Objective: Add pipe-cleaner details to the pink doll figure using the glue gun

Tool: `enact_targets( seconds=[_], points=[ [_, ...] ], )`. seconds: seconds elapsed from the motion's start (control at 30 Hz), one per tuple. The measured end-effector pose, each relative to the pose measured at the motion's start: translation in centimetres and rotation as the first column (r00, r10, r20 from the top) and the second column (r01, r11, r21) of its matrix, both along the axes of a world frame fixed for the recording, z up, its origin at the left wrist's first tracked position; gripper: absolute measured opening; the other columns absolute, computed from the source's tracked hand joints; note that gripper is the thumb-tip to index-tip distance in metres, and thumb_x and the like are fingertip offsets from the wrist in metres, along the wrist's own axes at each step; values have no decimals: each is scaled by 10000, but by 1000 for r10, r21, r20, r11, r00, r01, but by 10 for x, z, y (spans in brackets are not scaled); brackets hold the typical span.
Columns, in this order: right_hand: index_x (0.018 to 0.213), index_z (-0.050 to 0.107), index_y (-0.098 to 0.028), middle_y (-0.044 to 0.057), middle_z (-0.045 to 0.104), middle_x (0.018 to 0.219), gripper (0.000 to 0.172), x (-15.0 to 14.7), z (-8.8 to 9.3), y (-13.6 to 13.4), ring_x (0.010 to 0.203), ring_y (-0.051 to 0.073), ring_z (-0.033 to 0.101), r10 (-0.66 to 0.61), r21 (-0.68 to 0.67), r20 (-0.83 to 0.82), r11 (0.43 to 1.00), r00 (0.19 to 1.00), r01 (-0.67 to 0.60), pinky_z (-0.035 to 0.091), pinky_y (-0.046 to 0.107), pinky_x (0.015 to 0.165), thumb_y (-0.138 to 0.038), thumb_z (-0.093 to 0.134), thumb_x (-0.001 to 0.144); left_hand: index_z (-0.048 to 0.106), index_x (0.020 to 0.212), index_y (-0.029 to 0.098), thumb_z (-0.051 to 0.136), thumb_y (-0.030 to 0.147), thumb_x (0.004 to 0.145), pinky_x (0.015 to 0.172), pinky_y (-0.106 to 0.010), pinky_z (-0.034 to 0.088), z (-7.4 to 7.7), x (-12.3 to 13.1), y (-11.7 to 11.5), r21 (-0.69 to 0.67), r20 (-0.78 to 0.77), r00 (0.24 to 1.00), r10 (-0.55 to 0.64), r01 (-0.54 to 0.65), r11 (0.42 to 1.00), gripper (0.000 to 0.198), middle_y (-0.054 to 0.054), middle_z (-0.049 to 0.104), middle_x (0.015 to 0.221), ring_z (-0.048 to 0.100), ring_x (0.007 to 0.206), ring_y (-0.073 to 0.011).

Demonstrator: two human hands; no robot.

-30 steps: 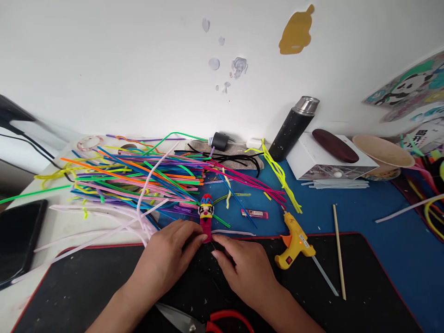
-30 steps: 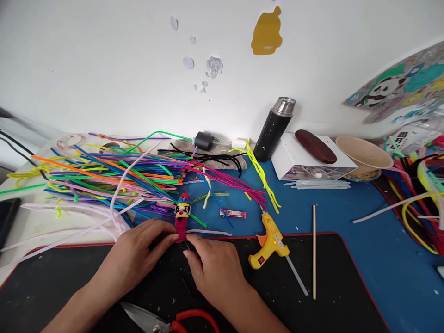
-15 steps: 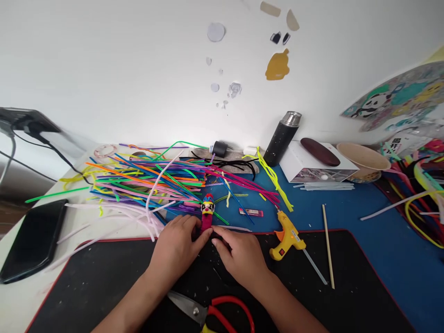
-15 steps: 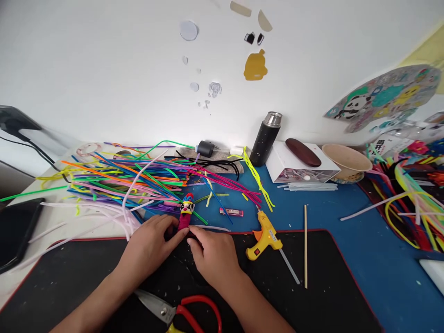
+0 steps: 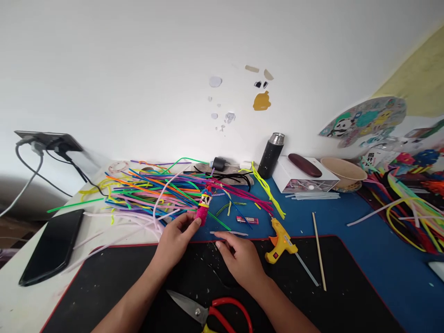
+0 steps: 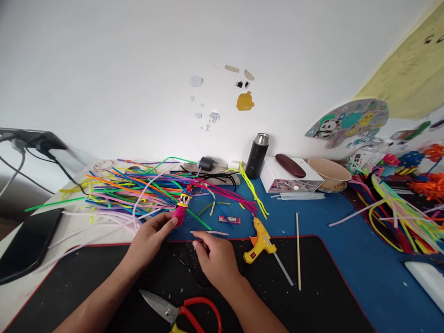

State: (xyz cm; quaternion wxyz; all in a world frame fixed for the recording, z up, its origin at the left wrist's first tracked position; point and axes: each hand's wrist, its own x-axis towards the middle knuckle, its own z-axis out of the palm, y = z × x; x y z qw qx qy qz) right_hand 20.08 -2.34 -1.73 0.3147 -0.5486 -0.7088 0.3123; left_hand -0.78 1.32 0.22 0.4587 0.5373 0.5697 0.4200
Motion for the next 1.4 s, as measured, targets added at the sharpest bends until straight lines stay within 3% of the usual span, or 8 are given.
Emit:
enact_targets(
  seconds=[0.13, 0.27, 0.43, 0.7, 0.9, 1.07, 1.4],
  points=[
    [1166, 800, -249, 22, 783, 782, 303, -2, -2, -1, 642, 188, 694, -35, 2, -107, 999, 994, 36, 525, 275, 643, -317, 566, 987, 713, 809, 184, 785, 591, 797, 704, -285, 462, -3, 3, -1, -104, 337, 940, 54, -20, 994, 413, -17, 688, 750, 590, 709, -177],
    [1155, 798, -238, 27, 764, 760, 301, -4, -2, -2, 629, 189, 669, -34, 10, -148, 999, 988, 36, 518, 275, 619, -332, 570, 982, 716, 802, 170, 829, 596, 753, 702, -293, 465, -4, 11, -5, -211, 538, 842, 25, 106, 972, 443, -43, 689, 773, 569, 706, -171],
    [1190, 777, -216, -1, 666, 635, 340, -4, 0, -3, 530, 161, 589, -40, -51, -226, 998, 973, 29, 468, 247, 526, -391, 560, 997, 705, 787, 168, 797, 594, 785, 673, -289, 442, -3, 15, -9, -192, 502, 864, -44, 161, 968, 436, -50, 665, 750, 541, 677, -167],
    [1243, 748, -196, -33, 544, 604, 404, -3, -4, -1, 516, 148, 549, -66, -111, -323, 993, 944, 31, 440, 249, 513, -471, 573, 1005, 703, 836, 187, 795, 629, 764, 657, -276, 438, 0, 16, -8, -139, 327, 942, -71, 122, 983, 458, 6, 625, 686, 531, 642, -161],
    [1203, 728, -156, -52, 520, 569, 438, -6, -1, 1, 498, 130, 514, -83, -174, -433, 985, 898, 7, 405, 253, 529, -518, 593, 995, 717, 914, 207, 750, 582, 838, 828, -323, 518, 0, 19, -11, -51, 229, 960, -160, 176, 983, 385, -28, 733, 899, 662, 849, -221],
    [1117, 724, -149, -56, 508, 554, 439, -9, 7, 5, 480, 114, 448, -117, -255, -509, 967, 853, -19, 345, 236, 487, -546, 600, 975, 716, 951, 213, 720, 574, 867, 856, -346, 544, -1, 20, -13, 8, 180, 965, -191, 193, 981, 371, -43, 749, 934, 688, 903, -246],
    [1232, 715, -126, -60, 489, 543, 500, -19, 13, 11, 488, 111, 413, -83, -294, -480, 953, 874, -71, 302, 234, 483, -536, 599, 969, 664, 975, 217, 805, 479, 843, 872, -338, 533, -15, 15, -10, 41, 361, 913, -189, 187, 982, 326, -40, 732, 966, 685, 935, -232]
  ],
)
